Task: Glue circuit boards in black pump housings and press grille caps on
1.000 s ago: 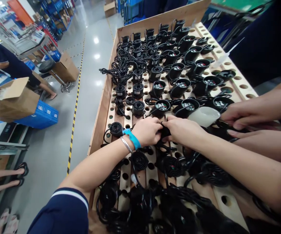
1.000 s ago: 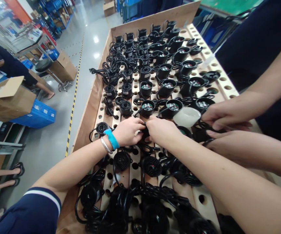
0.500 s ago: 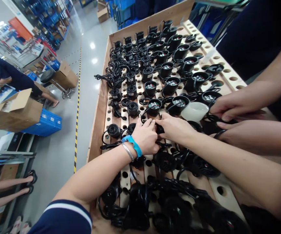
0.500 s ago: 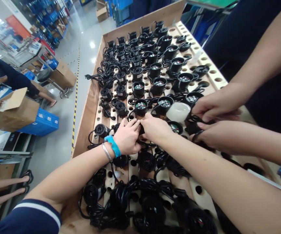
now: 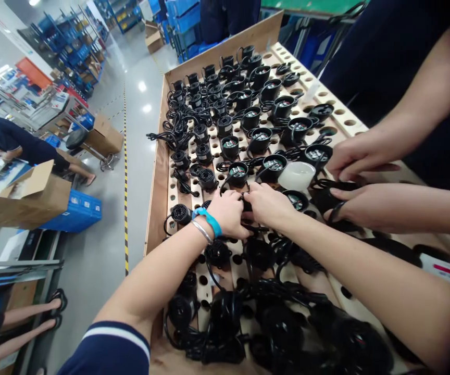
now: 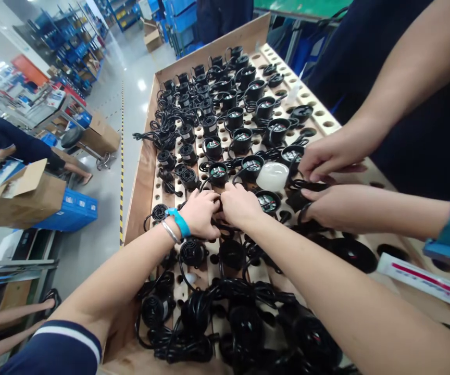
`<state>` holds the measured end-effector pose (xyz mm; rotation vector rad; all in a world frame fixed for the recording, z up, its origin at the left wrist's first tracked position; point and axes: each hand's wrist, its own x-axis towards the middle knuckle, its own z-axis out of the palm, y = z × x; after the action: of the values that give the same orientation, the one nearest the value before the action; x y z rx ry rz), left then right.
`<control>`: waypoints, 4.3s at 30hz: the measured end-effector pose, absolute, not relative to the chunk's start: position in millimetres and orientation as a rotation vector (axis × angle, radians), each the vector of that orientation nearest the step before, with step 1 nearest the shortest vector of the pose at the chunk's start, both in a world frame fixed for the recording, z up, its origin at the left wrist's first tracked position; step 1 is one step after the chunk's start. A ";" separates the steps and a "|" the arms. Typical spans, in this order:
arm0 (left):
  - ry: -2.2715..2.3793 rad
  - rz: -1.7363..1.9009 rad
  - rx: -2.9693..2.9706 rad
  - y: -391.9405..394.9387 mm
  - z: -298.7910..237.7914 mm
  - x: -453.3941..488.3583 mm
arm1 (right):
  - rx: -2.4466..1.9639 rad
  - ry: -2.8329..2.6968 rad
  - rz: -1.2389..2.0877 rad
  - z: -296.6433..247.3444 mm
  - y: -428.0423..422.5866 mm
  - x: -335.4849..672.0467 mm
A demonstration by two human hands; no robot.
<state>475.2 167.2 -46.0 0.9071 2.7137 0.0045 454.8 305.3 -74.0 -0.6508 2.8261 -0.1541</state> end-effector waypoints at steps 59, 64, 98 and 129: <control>2.739 -0.264 1.123 172.7 -31.3 497.7 | -0.635 2.927 0.022 -72.4 304.4 510.8; 2.707 -0.266 1.135 166.6 -51.6 495.7 | -0.600 2.957 -0.034 -77.9 305.5 511.5; 2.745 -0.101 0.981 175.4 -53.7 493.8 | -0.569 2.919 0.011 -66.3 297.5 514.0; 2.710 -0.199 0.757 192.0 -39.1 498.6 | -0.711 2.920 -0.083 -66.4 309.4 511.5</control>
<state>498.6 192.0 -39.1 0.7568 2.7101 -0.1994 511.5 309.4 -66.4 -0.7113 2.9199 -0.0831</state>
